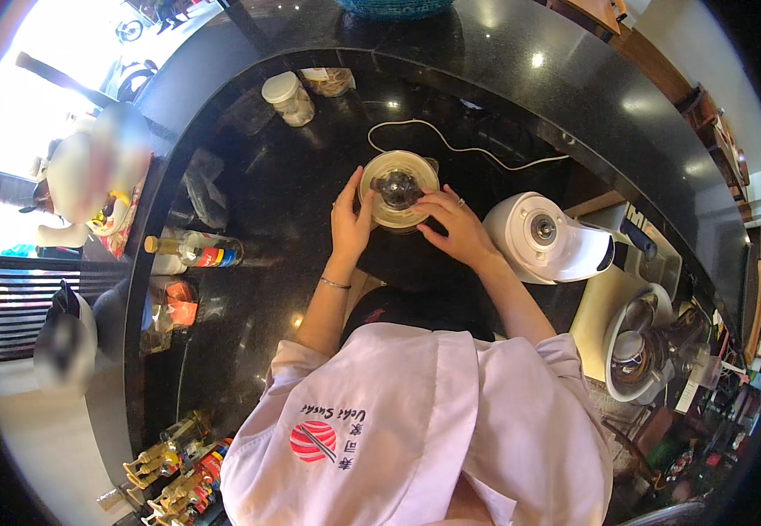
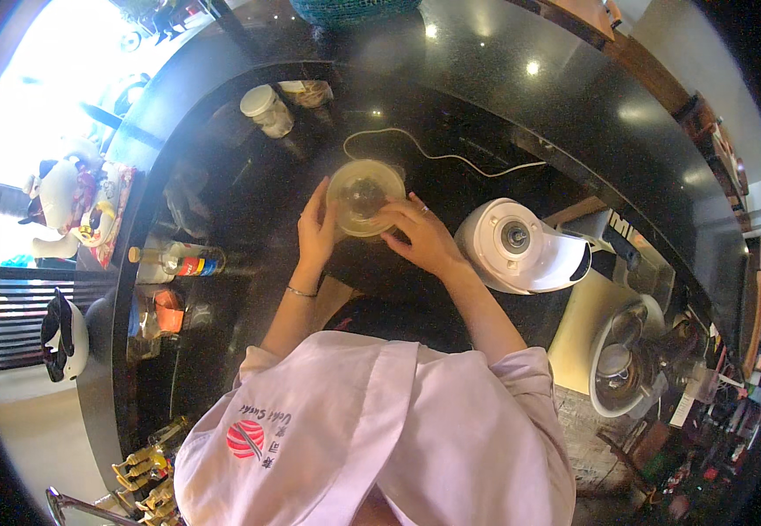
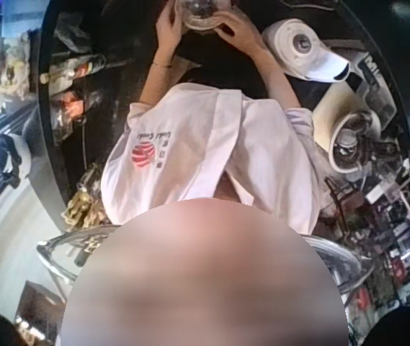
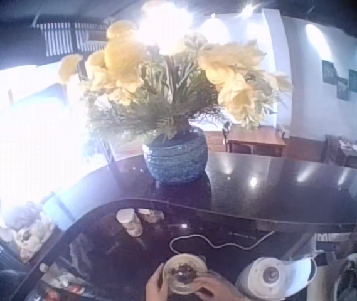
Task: The person assembles a blender by attaching the blade base, pitcher, and lid, then places it on the counter. They also handle a metal shaker and a bowl, moving items around the kitchen workspace.
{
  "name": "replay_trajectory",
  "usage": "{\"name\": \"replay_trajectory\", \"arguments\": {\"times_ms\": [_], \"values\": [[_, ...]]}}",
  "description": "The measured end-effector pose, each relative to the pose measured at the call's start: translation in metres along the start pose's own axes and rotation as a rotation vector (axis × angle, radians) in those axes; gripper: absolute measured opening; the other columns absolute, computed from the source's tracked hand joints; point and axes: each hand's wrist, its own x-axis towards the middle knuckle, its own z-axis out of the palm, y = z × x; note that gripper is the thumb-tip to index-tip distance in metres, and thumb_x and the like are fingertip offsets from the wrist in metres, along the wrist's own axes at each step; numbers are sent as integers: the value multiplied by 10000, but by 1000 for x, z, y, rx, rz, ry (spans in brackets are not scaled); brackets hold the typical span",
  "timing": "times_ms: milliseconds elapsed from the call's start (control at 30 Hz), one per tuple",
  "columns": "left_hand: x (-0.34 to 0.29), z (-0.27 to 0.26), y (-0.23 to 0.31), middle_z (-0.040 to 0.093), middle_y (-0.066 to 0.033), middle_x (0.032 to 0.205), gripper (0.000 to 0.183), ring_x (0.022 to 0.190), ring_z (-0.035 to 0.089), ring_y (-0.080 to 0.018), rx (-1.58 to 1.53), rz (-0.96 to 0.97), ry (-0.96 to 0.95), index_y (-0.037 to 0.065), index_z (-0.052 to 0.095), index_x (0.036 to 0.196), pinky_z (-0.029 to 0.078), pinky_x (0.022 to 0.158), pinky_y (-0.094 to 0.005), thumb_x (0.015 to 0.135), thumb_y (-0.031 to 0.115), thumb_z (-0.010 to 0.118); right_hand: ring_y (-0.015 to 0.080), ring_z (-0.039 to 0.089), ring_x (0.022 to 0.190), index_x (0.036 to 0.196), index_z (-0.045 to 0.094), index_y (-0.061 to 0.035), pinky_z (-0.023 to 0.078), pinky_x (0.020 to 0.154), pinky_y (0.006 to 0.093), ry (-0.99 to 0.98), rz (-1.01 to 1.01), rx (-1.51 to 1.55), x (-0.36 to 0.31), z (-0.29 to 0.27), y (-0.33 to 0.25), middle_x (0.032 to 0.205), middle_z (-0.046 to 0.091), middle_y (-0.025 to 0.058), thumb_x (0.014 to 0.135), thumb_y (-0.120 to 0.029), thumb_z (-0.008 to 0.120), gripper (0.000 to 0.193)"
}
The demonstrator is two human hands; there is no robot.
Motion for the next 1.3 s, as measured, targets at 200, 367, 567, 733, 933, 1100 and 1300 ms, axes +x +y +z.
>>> {"name": "replay_trajectory", "arguments": {"times_ms": [200,367,567,733,933,1100,1300], "values": [[9,3,4,536,-204,1429,439,1310,527,-339,152,180,10,14,501,1419,398,1091,-423,991,110,528,255,522,1322,1142,668,-104,345,1170,466,64,111,116,-5,5,9,1322,616,55,868,-98,700,276],[7,9,4,529,-198,1426,510,1286,540,-340,192,190,18,12,431,1465,413,1076,-431,983,132,545,282,505,1345,1152,675,-99,367,1153,454,51,163,133,1,-4,15,1341,615,74,882,-71,672,271],[-26,-9,-21,653,-124,1081,584,1079,612,-288,-27,19,-6,24,527,1304,471,964,-389,825,234,789,309,501,1347,1265,634,-93,397,1125,418,89,248,141,-16,-14,-12,1329,624,128,878,-79,678,390],[-43,-5,-38,660,-91,965,533,1013,616,-277,244,80,-85,32,634,1022,496,889,-368,655,287,926,279,588,1238,1284,620,-88,491,1020,384,195,572,389,-92,11,-17,1310,634,126,887,-72,667,400],[-24,16,-61,620,-97,1081,460,1006,613,-272,162,178,-49,24,659,969,520,858,-381,652,223,928,202,667,1046,1251,631,-39,551,884,335,130,743,479,-139,25,-29,1186,675,111,887,-10,635,365],[-8,-4,-86,605,-87,1093,457,1031,601,-257,106,96,-156,42,644,993,527,835,-373,655,173,922,192,672,1015,1215,641,-30,552,865,323,143,720,457,-136,23,-32,1141,685,113,888,-8,629,329],[5,-17,-46,632,-62,975,437,865,627,-184,71,312,-262,50,607,950,510,745,-299,666,148,925,188,679,982,1196,647,-35,550,833,318,181,719,403,-121,22,-35,1128,692,109,894,0,615,306]]}}
